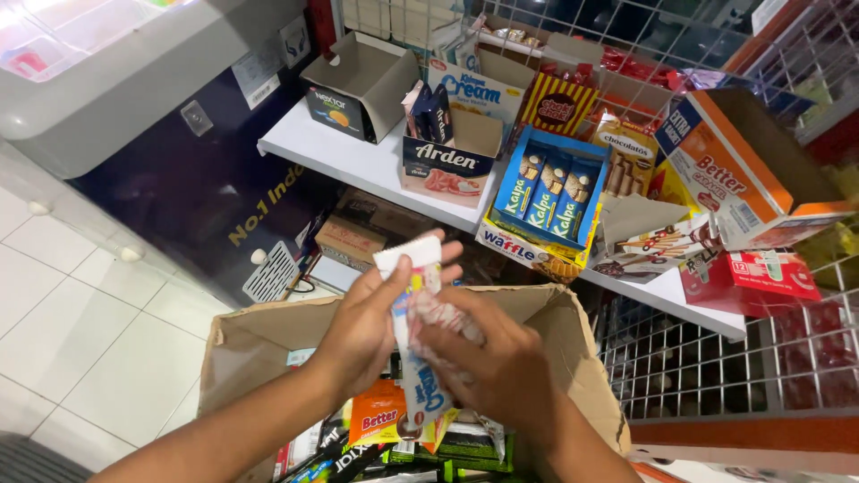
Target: Cleaning individual snack packages with a cloth before stocking them on shelves.
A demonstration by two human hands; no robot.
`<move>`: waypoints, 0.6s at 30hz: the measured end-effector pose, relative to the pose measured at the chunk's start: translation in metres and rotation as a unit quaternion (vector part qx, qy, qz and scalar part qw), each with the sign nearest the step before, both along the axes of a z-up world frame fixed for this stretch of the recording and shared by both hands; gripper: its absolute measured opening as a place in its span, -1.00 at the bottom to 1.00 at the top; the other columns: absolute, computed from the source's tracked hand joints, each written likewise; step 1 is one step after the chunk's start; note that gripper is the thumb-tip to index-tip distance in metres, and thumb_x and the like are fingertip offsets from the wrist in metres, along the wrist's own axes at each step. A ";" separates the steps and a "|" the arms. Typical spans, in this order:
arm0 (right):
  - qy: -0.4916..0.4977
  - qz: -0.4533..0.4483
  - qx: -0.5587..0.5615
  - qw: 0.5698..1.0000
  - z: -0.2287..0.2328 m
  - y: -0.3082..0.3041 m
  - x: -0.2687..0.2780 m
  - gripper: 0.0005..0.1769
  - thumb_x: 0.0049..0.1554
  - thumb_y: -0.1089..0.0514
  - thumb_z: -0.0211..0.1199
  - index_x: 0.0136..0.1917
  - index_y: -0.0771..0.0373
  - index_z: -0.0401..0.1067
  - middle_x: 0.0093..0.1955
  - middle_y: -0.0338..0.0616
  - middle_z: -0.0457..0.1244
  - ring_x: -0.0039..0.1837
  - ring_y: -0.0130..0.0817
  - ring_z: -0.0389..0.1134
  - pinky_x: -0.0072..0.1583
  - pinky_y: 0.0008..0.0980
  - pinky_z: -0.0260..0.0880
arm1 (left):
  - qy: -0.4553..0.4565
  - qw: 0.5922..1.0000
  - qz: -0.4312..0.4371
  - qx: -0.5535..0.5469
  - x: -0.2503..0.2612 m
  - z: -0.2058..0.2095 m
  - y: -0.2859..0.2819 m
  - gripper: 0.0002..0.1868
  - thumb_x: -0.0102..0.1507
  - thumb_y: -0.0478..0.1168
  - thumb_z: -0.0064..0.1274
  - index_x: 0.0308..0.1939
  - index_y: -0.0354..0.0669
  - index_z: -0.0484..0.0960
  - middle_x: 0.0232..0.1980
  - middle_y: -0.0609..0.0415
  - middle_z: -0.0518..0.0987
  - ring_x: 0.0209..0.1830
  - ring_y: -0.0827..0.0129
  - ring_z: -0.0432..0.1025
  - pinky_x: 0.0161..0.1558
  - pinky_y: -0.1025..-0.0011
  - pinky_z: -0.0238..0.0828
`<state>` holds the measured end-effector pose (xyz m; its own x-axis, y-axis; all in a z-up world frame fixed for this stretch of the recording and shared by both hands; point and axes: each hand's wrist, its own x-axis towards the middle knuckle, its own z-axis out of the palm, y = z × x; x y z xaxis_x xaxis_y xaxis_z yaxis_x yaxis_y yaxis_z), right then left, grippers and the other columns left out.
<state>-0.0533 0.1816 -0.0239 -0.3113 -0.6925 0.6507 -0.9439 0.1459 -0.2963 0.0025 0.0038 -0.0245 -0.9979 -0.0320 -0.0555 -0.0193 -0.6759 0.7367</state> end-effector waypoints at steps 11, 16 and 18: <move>-0.259 -0.106 0.105 0.954 0.014 0.001 -0.007 -0.56 -0.08 -0.09 0.51 0.00 0.14 0.54 0.13 -0.21 0.34 0.07 -0.10 0.46 -0.01 -0.18 0.43 | 0.231 0.936 0.264 0.028 0.018 0.036 -0.037 -0.36 0.52 0.03 -0.29 0.63 -0.13 0.08 0.50 0.00 0.36 0.49 0.15 0.32 0.56 -0.07 0.19; -0.349 0.066 -0.001 0.935 -0.021 0.015 -0.023 -0.61 0.01 0.09 0.46 0.07 0.32 0.54 0.19 -0.04 0.31 0.18 -0.14 0.41 0.20 -0.25 0.40 | 0.239 0.929 0.263 0.104 0.012 0.021 -0.045 -0.38 0.55 0.06 -0.32 0.66 0.00 0.08 0.49 0.07 0.33 0.49 0.23 0.25 0.60 -0.12 0.13; -0.326 0.119 -0.047 0.937 -0.013 0.016 -0.019 -0.59 0.11 0.07 0.35 0.14 0.38 0.50 0.21 -0.01 0.32 0.25 -0.23 0.38 0.29 -0.29 0.36 | 0.195 0.933 0.272 0.131 0.004 0.019 -0.048 -0.37 0.49 0.07 -0.34 0.58 -0.11 0.13 0.51 0.06 0.35 0.57 0.22 0.22 0.59 -0.02 0.12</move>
<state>-0.0725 0.1977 -0.0373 -0.5086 -0.7419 0.4369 -0.5596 -0.1008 -0.8226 0.0069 -0.0439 -0.0058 -0.7840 -0.5764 0.2306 0.6140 -0.6654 0.4244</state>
